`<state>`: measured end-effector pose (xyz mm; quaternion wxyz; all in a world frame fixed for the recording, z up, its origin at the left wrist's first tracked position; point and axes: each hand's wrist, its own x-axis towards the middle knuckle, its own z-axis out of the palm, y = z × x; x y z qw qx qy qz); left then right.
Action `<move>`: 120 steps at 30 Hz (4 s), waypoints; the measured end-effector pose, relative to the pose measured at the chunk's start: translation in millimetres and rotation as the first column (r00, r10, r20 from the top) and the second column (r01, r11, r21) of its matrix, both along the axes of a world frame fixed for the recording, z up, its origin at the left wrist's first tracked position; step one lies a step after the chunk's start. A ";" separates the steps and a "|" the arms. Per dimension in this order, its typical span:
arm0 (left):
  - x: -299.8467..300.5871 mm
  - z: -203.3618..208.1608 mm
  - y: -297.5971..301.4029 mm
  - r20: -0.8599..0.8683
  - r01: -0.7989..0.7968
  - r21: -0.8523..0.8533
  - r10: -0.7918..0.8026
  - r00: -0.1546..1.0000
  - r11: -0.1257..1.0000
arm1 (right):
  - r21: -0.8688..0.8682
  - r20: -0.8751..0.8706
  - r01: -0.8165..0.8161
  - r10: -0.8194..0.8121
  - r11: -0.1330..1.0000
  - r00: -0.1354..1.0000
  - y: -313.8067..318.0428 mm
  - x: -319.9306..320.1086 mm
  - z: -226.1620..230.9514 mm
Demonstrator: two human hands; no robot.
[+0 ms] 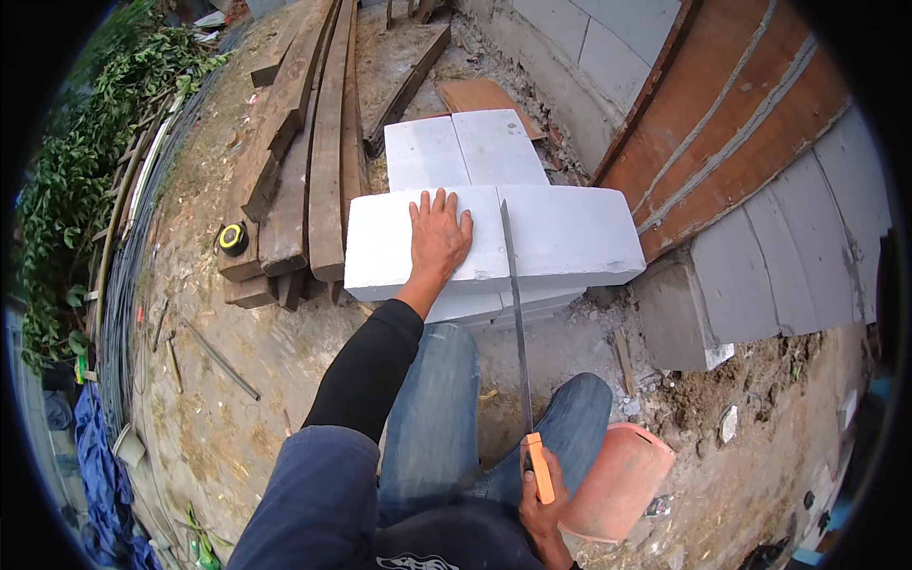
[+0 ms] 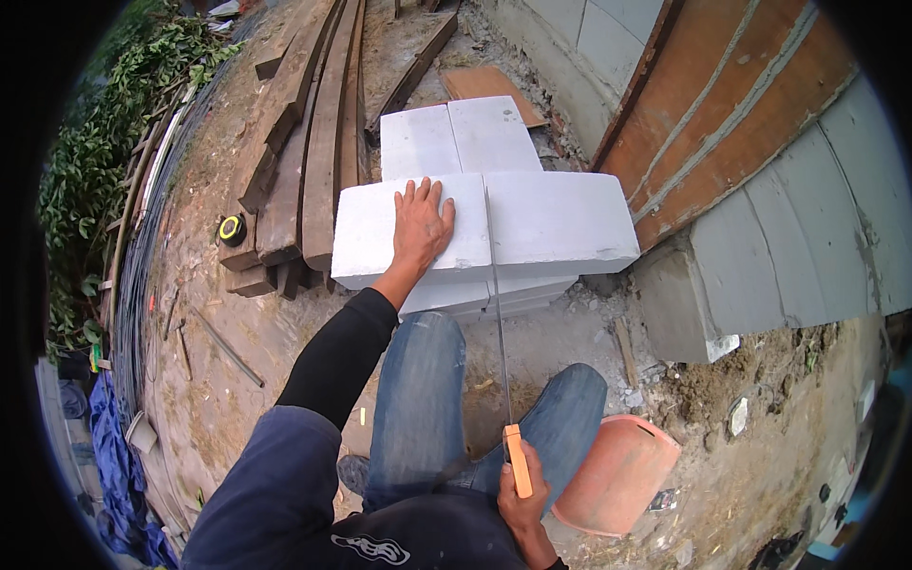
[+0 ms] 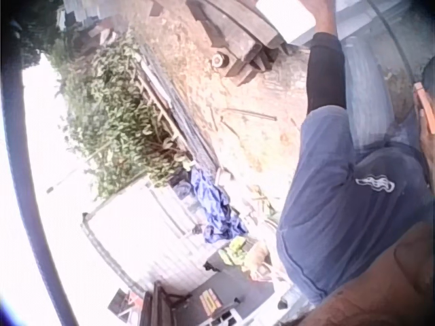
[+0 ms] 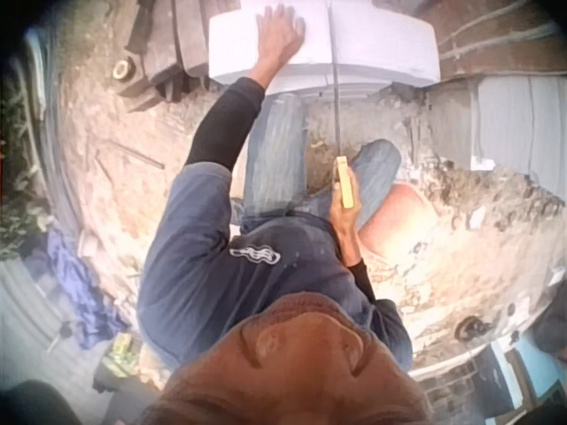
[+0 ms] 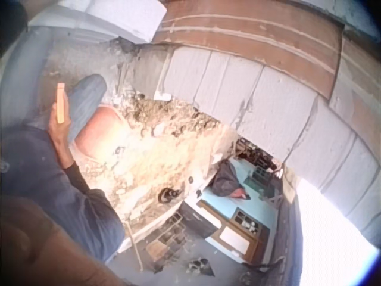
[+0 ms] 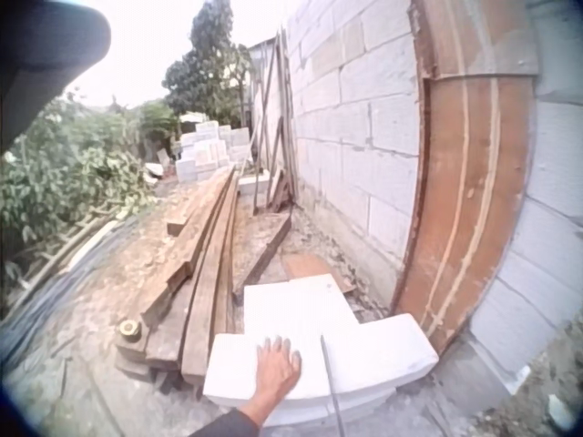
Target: The person measures a brick using a tape measure and then cuts the brick with a hand saw while sitting on the ground.
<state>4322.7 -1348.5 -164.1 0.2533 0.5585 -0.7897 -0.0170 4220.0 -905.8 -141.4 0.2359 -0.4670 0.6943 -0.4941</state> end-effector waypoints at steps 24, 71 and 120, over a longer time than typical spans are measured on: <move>4.9 -9.8 -3.5 0.007 0.007 -0.005 -0.007 1.000 1.000 | 0.077 0.182 0.001 -0.015 0.997 0.983 -59.9 -4.8 7.0; 3.8 -2.2 1.3 0.026 -0.007 -0.015 0.007 1.000 1.000 | 0.077 0.111 -0.023 0.015 0.997 0.994 10.8 1.4 -2.3; -2.4 -5.2 0.4 0.007 -0.002 -0.034 0.002 1.000 0.999 | -0.098 0.060 -0.025 0.031 0.995 0.998 -62.9 -8.7 6.8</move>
